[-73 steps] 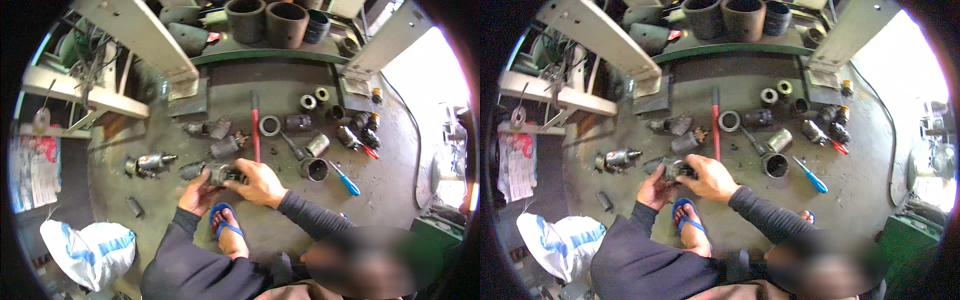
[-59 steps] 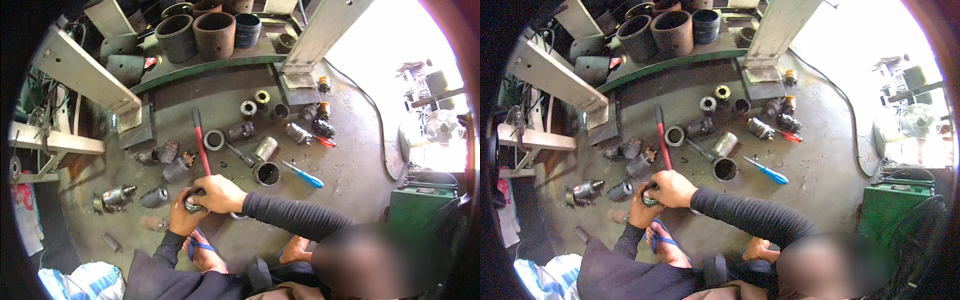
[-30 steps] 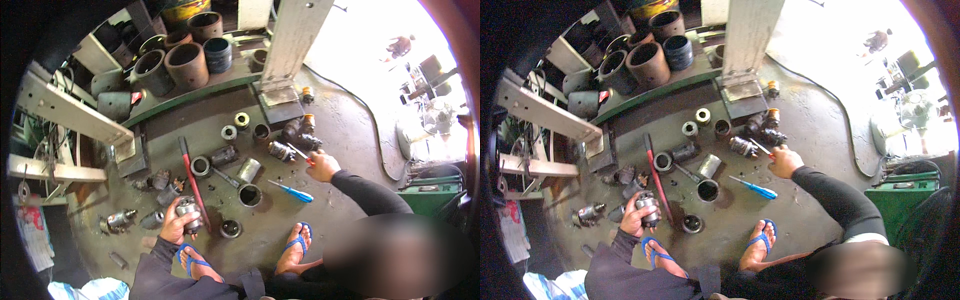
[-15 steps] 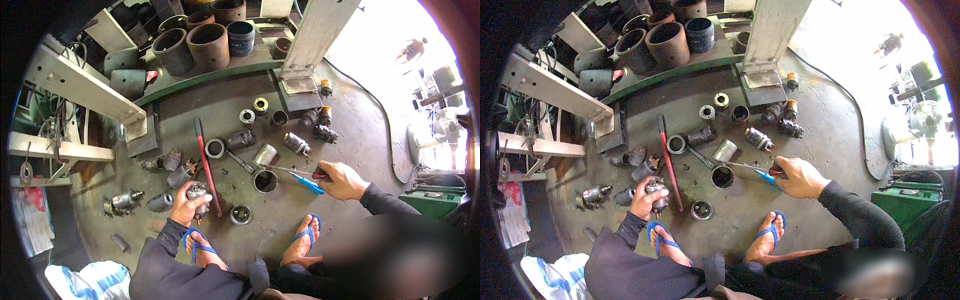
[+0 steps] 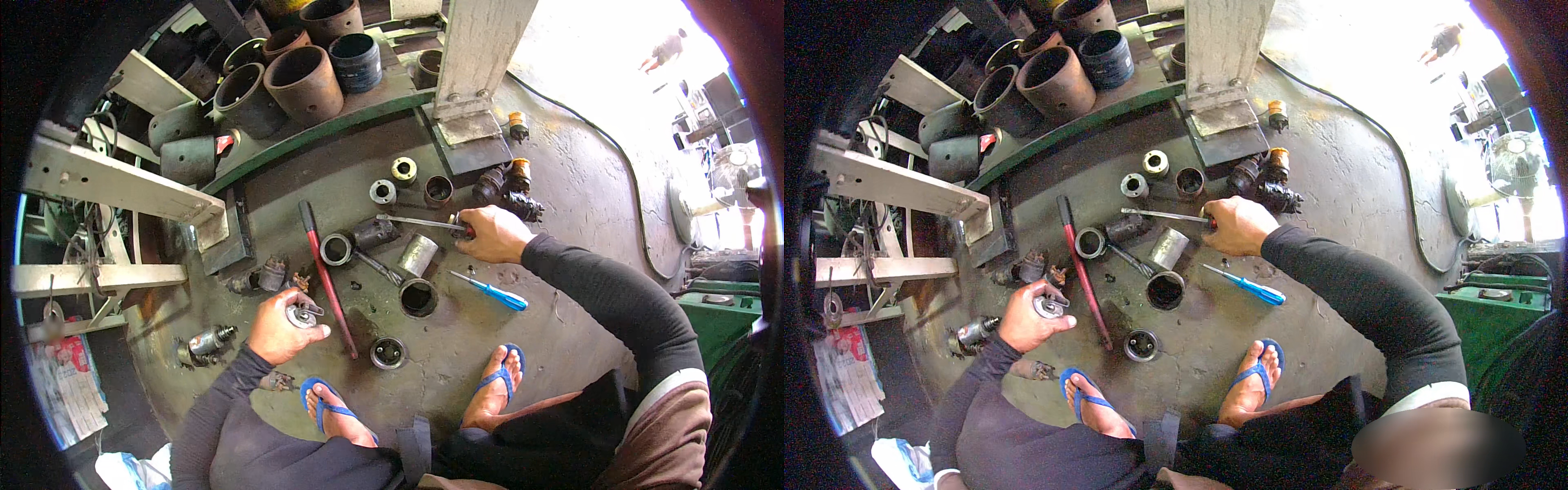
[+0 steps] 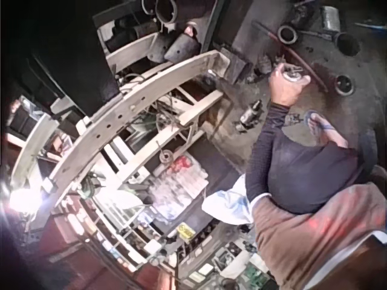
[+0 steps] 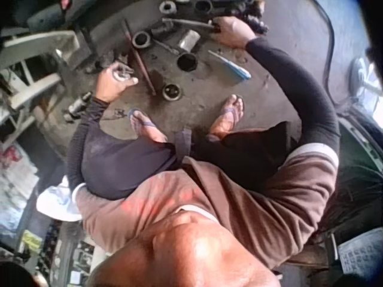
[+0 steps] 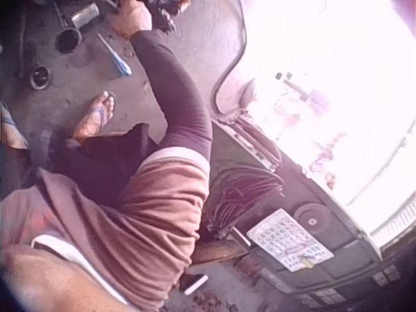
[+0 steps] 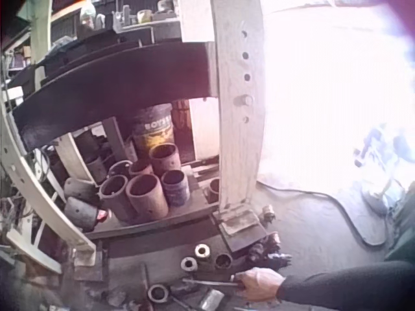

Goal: The person sits on the floor and disassembles a cylindrical mechanical part using a screwdriver and a hammer. They remove internal components, place them on the floor, and later use a hydraulic press to press-fit a component into the cylinder. The person then reassembles the part by hand.

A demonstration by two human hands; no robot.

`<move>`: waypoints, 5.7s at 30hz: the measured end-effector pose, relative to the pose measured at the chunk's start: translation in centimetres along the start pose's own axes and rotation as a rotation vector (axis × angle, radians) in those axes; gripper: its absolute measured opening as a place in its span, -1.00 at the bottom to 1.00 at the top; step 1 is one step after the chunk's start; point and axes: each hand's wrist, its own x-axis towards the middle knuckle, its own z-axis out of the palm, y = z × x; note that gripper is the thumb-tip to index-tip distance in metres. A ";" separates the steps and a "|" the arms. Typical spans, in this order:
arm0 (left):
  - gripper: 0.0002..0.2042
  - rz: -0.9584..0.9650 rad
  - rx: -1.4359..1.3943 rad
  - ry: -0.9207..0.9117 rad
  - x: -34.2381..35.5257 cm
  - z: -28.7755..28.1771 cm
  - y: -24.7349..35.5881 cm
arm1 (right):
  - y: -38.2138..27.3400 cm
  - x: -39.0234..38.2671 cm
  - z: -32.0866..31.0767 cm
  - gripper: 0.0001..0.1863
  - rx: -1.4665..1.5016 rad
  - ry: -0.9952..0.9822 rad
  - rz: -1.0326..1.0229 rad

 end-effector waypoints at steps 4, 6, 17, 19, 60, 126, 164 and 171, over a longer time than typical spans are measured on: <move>-0.58 0.017 0.202 -0.055 -0.2 -2.4 4.5 | 2.4 -1.0 1.8 -0.35 -0.173 0.053 0.044; -0.58 -0.048 0.239 -0.085 -0.4 -3.2 5.6 | 3.0 -1.2 2.0 -0.25 -0.201 0.012 0.072; -0.59 -0.004 0.122 0.010 -0.5 -1.3 3.6 | 3.7 -0.3 -1.5 -0.44 -0.295 -0.093 0.182; -0.58 -0.064 0.079 -0.007 -1.3 -1.6 3.3 | 5.9 -1.3 -3.7 -0.44 -0.252 0.108 0.157; -0.56 -0.307 0.019 -0.052 -3.7 1.2 1.1 | 0.3 3.0 7.4 -0.57 0.763 -0.111 0.107; -0.26 -0.069 0.006 0.144 -3.9 -0.4 -0.6 | -14.5 -8.0 -0.8 -0.51 0.404 -0.015 -0.350; -0.55 -0.231 0.574 0.354 1.6 6.1 -4.7 | -17.9 -6.3 8.2 -0.51 0.603 -0.155 -0.113; -0.59 -0.160 -0.184 -0.091 0.8 3.6 -6.3 | -14.4 -6.7 4.4 -0.49 0.422 -0.132 -0.252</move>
